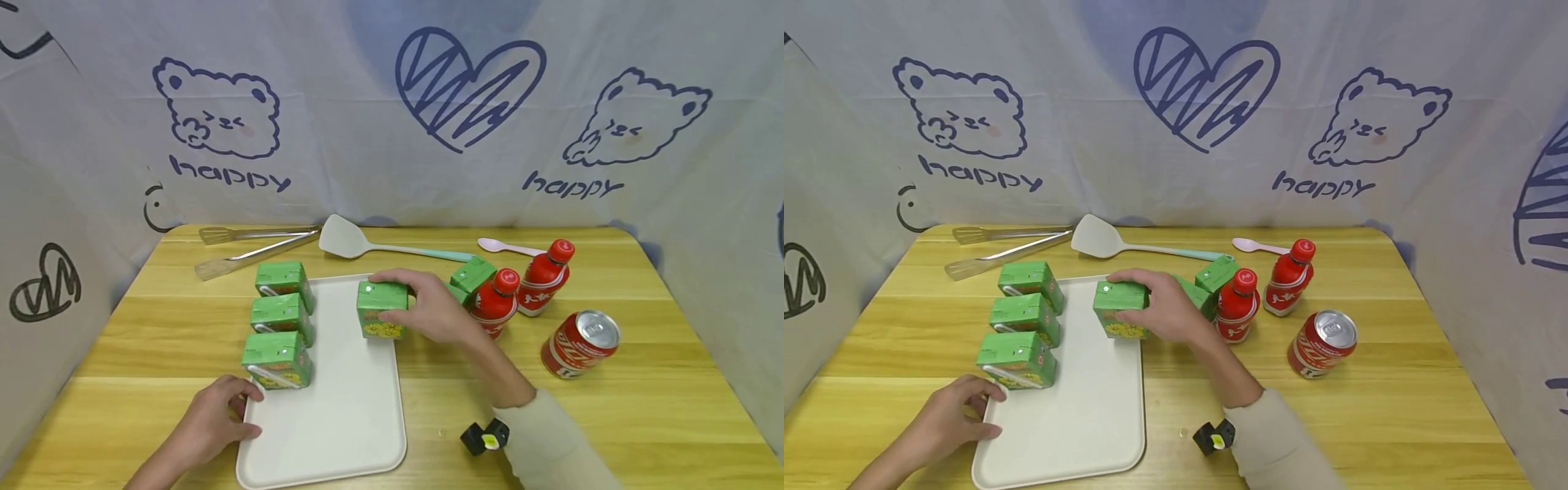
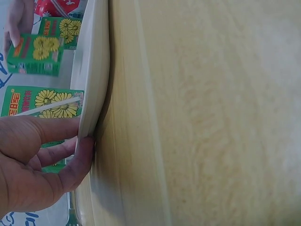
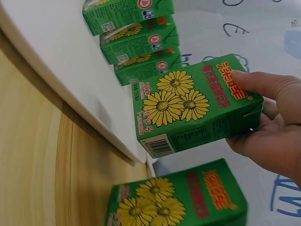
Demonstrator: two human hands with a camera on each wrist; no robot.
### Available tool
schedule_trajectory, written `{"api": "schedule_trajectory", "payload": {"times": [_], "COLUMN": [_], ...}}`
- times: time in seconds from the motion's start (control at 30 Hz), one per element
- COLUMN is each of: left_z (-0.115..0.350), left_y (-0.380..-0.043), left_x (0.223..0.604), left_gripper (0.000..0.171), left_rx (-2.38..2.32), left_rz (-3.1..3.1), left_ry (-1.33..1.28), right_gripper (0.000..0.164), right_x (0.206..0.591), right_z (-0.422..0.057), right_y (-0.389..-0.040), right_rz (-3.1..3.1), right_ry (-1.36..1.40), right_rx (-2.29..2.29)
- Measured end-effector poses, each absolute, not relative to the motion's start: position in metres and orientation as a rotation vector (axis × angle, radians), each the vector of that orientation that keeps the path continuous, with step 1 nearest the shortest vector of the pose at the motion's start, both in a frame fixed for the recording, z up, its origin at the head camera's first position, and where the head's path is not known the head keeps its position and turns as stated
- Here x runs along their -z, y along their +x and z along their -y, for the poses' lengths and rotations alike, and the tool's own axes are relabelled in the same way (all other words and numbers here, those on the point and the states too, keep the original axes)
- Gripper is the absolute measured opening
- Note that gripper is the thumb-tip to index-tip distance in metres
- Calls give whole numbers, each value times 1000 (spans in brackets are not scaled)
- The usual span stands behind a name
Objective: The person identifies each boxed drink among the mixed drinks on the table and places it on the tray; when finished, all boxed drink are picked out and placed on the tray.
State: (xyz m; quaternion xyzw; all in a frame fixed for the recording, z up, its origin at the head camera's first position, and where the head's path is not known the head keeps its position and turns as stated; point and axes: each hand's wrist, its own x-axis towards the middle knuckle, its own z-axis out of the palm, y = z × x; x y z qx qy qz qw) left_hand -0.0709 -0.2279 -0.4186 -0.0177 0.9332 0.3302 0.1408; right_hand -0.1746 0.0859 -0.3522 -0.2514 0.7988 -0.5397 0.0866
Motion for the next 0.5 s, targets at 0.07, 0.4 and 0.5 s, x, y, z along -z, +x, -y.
{"api": "schedule_trajectory", "payload": {"times": [0.07,0.4,0.5], "left_z": [228,229,228], "left_y": [-71,-70,-70], "left_x": [418,417,418], "left_gripper": [39,39,40], "left_rx": [-953,-967,-969], "left_rz": [-2694,-2698,-2698], "left_ry": [-52,-49,-49], "right_gripper": [44,47,47], "right_x": [356,370,373], "right_z": [-79,-42,-34], "right_y": [-182,-214,-221], "right_rz": [-2360,-2384,-2397], "right_ry": [-756,-623,-573], "right_rx": [1615,1581,1559]}}
